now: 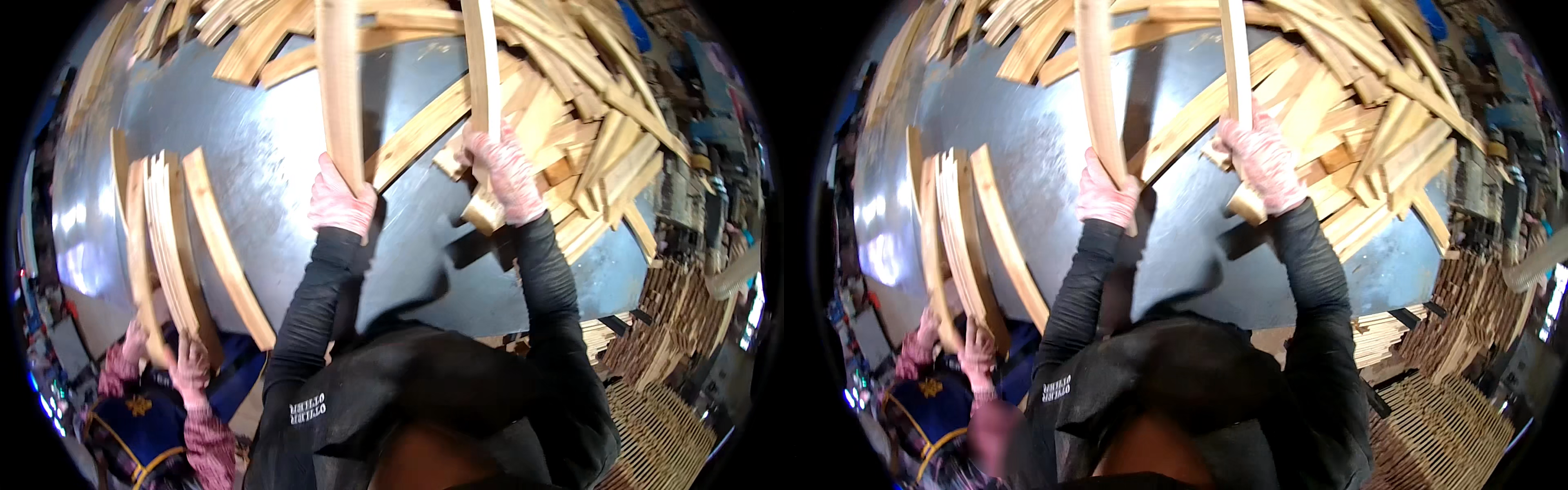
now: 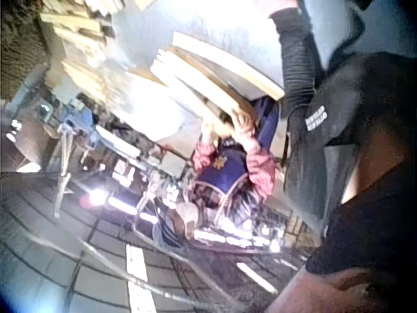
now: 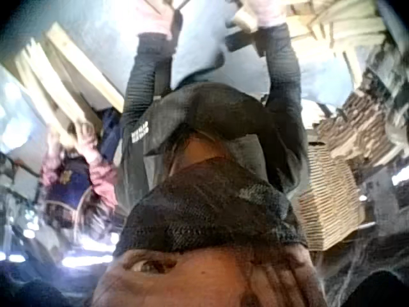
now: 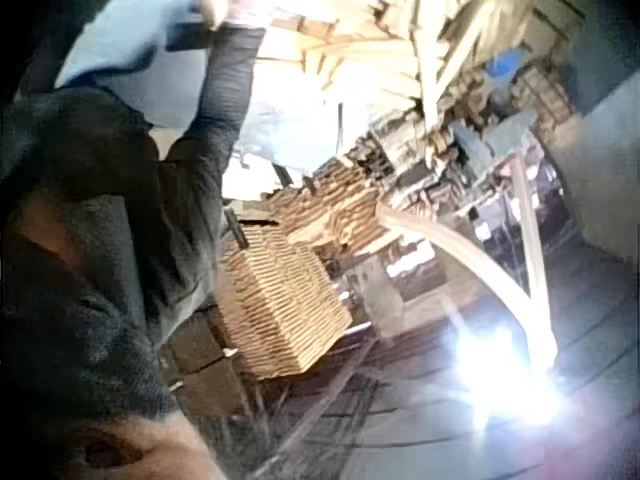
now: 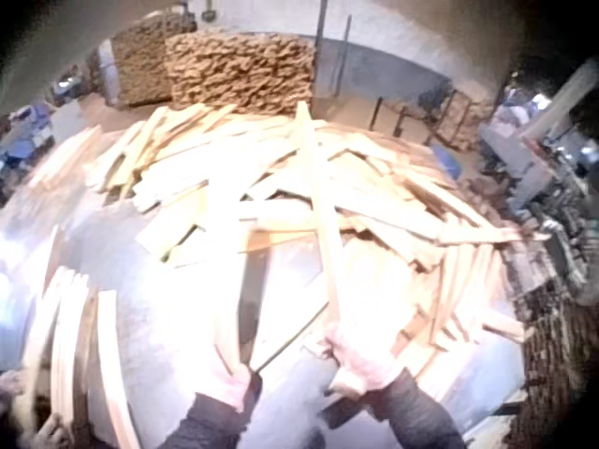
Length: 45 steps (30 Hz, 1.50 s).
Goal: The person sorts wooden planks on a metal table, picking up pieces and arranging them into neat stacks. They handle the planks by hand, moving them from a scattered pile into organized groups.
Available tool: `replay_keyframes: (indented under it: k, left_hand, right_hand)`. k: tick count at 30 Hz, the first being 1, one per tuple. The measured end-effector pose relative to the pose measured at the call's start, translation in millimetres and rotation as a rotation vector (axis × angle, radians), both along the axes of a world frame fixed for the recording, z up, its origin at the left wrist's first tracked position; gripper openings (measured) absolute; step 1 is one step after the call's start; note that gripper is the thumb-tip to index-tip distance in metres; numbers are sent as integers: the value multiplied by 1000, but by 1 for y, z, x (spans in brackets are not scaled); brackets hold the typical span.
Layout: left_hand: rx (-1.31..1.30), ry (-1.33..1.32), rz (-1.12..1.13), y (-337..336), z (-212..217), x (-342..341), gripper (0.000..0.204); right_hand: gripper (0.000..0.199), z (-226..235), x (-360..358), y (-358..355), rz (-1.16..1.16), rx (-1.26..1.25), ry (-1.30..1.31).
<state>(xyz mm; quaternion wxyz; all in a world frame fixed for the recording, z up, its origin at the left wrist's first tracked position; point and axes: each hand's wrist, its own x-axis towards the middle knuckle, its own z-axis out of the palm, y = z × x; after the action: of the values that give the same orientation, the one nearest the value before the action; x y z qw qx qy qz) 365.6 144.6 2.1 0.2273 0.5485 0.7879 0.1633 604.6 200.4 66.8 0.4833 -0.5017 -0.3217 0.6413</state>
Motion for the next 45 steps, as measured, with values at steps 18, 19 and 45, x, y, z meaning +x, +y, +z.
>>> replay_keyframes:
  k: [18,19,45]
  left_hand:
    - [-364,-941,-41,-139,4,-34,75]
    - [-472,-1098,-51,-137,10,-37,70]
    - [-248,-1678,252,-164,-17,-60,53]
  right_hand:
    - [104,-41,52,107,322,-65,-980]
    - [109,-50,43,93,313,24,-1157]
    - [72,-36,-130,-191,301,44,-307]
